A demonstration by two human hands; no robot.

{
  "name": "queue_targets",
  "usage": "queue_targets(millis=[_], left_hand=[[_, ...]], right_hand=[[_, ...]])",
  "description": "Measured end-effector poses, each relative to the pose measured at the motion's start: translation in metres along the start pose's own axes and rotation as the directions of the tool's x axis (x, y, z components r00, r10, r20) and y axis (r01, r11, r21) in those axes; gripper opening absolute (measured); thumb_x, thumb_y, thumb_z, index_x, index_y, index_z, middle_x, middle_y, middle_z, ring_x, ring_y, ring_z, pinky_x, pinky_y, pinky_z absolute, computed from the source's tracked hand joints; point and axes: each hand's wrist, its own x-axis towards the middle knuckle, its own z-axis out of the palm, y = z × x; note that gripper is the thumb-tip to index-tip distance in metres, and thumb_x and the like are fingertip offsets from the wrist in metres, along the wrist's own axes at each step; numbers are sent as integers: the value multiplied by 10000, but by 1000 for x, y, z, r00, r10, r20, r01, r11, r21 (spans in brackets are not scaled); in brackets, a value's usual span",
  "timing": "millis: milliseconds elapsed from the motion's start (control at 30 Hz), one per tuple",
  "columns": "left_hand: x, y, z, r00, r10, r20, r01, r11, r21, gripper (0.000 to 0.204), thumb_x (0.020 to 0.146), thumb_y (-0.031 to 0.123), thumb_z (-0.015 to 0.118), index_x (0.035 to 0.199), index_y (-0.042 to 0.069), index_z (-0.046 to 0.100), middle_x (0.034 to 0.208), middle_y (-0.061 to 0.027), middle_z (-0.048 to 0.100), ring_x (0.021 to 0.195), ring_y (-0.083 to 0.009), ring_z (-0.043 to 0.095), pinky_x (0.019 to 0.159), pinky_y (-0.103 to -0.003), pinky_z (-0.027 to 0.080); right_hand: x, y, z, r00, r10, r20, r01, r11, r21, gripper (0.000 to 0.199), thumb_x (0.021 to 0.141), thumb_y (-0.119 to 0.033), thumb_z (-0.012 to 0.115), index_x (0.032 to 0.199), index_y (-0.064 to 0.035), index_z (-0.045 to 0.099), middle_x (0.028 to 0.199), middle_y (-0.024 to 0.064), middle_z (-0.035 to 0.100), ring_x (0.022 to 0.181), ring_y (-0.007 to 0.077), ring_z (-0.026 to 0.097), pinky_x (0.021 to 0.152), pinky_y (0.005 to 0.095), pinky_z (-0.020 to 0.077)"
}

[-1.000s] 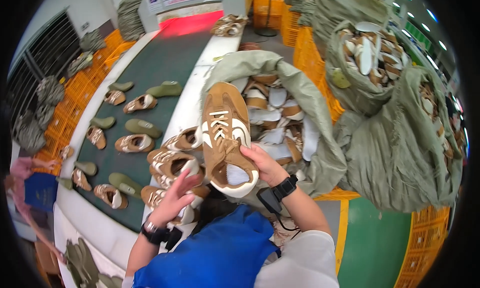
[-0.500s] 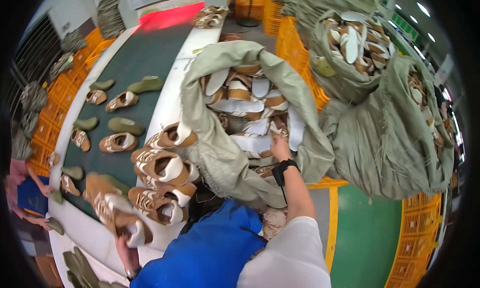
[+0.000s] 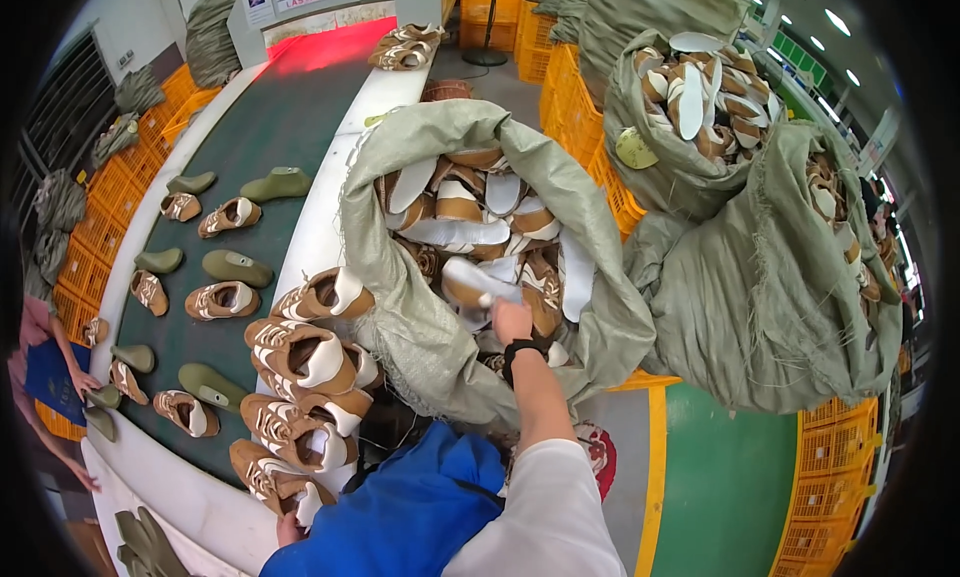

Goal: Picking shoes from bags and placing them on a conveyor belt along with corresponding shoe lasts.

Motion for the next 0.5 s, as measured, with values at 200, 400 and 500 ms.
queue_targets(millis=[200,400,500], left_hand=[[-17,55,19,839,401,-369,-350,915,199,523,794,76,533,1283,74,347,1196,-109,443,1048,-236,491,870,-409,420],[-61,181,107,821,486,299,-547,819,172,669,794,123,615,1360,51,267,1301,-146,387,1214,-261,383,972,-360,359],[-76,218,159,614,344,710,-177,937,-300,775,823,256,625,1404,124,129,1405,-126,267,1290,-252,289,1003,-392,322]], right_hand=[[11,-13,-98,982,126,142,-124,-143,982,249,884,-280,542,959,-45,577,878,86,657,766,189,627,709,332,484],[-58,-121,-164,914,-401,66,-303,-564,768,328,943,-218,409,1211,-35,459,1187,95,548,1076,212,538,924,389,429],[-93,-170,-142,771,-636,-28,-405,-524,749,435,900,-221,487,1286,-43,390,1276,85,480,1165,237,465,998,421,342]])
